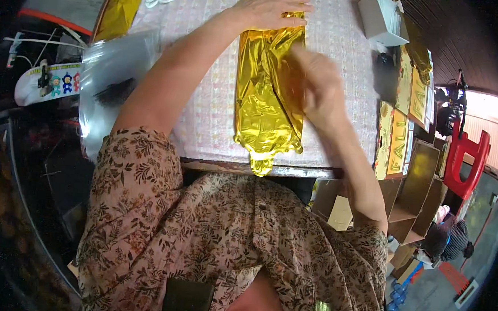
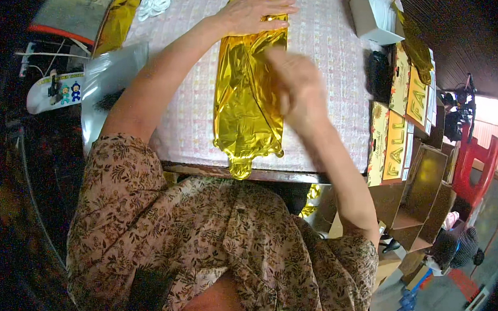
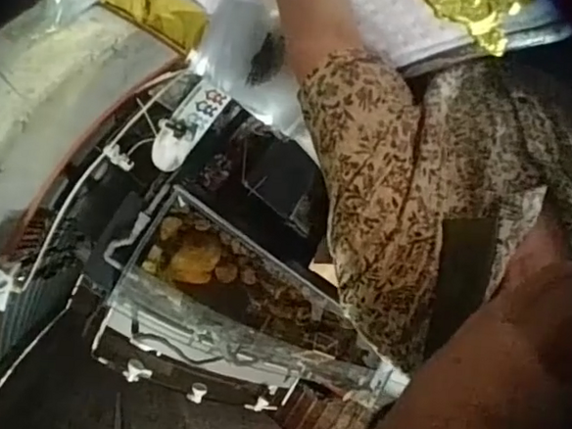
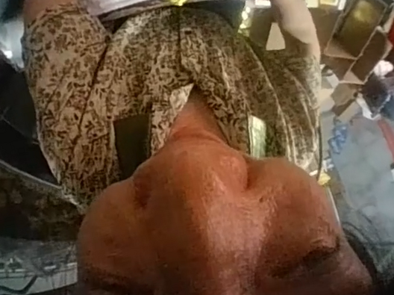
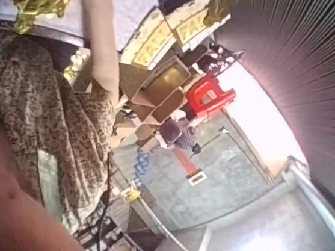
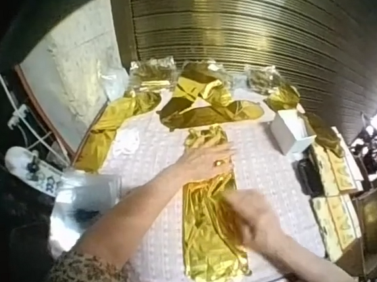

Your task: Folding sheets of gold foil on a workbench.

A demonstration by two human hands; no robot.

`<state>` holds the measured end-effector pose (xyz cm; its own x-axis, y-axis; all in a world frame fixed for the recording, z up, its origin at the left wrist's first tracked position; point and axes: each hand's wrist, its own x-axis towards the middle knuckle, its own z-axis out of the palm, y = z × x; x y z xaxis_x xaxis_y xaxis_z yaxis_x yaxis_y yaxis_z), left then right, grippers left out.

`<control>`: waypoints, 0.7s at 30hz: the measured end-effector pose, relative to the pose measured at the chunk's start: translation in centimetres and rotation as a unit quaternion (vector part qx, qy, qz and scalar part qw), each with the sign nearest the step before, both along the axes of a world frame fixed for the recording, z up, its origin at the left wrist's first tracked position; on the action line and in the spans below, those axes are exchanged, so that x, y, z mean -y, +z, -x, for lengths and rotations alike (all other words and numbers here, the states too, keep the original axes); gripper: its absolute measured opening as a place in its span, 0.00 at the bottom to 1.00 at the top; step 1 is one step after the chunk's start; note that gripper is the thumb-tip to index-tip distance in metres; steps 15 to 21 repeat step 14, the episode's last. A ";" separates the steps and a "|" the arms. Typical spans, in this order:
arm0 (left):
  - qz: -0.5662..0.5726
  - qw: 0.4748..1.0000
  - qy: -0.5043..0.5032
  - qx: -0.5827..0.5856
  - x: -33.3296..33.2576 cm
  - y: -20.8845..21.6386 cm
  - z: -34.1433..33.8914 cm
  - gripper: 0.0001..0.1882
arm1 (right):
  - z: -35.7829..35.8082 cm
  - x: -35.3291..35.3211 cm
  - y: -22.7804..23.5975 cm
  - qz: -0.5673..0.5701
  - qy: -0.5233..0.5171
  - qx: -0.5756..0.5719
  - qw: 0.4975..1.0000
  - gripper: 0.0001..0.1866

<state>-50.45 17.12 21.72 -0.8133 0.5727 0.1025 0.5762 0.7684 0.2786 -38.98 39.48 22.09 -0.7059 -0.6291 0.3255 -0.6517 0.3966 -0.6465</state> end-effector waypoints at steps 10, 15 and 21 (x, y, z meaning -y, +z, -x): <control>0.021 0.999 -0.011 -0.030 0.6 -1.0 0.6 0.33 | 2.1 -1.5 0.2 -0.222 -0.058 -0.279 0.932 0.21; -0.038 0.999 -0.012 0.017 0.8 -0.4 0.5 0.39 | 2.1 -1.5 0.1 -0.233 -0.052 -0.269 0.933 0.21; -0.038 0.999 -0.012 0.017 0.8 -0.4 0.5 0.39 | 2.1 -1.5 0.1 -0.233 -0.052 -0.269 0.933 0.21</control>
